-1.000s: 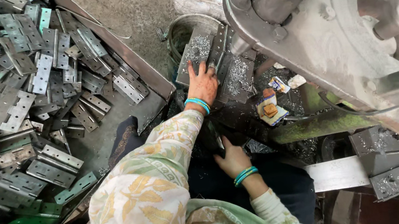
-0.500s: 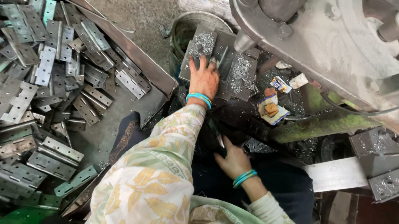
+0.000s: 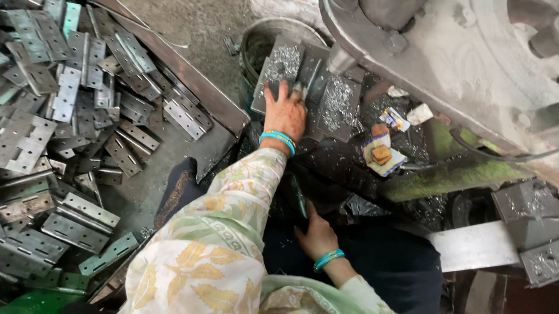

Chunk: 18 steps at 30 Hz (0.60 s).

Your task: The person picks up metal brackets from a bin and places them one by one into an industrial machine to be processed, while another person assists by operating the machine's mechanism.

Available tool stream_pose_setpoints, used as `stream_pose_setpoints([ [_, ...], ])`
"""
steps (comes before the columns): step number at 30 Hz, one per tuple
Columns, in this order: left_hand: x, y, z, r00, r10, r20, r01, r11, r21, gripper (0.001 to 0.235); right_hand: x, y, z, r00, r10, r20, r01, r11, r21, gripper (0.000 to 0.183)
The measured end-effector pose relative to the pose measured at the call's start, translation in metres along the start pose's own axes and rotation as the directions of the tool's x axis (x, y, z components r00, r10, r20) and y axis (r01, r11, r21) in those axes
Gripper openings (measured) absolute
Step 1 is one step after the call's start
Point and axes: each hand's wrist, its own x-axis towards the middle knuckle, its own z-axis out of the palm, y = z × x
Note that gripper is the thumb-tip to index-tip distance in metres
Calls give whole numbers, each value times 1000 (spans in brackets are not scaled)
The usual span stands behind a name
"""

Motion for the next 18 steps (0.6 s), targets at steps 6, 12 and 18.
stream_pose_setpoints([
  [6,14,3,0,998,-14,55,17,998,-62,35,18,-36,-74,994,25,104,-15,995,-94,68],
  [12,23,2,8,997,-25,72,27,999,-29,37,-10,10,25,987,-92,-136,89,996,-27,83],
  [18,20,0,10,1000,-3,-16,3,1000,6,40,-1,23,28,999,21,45,-19,999,-47,88],
])
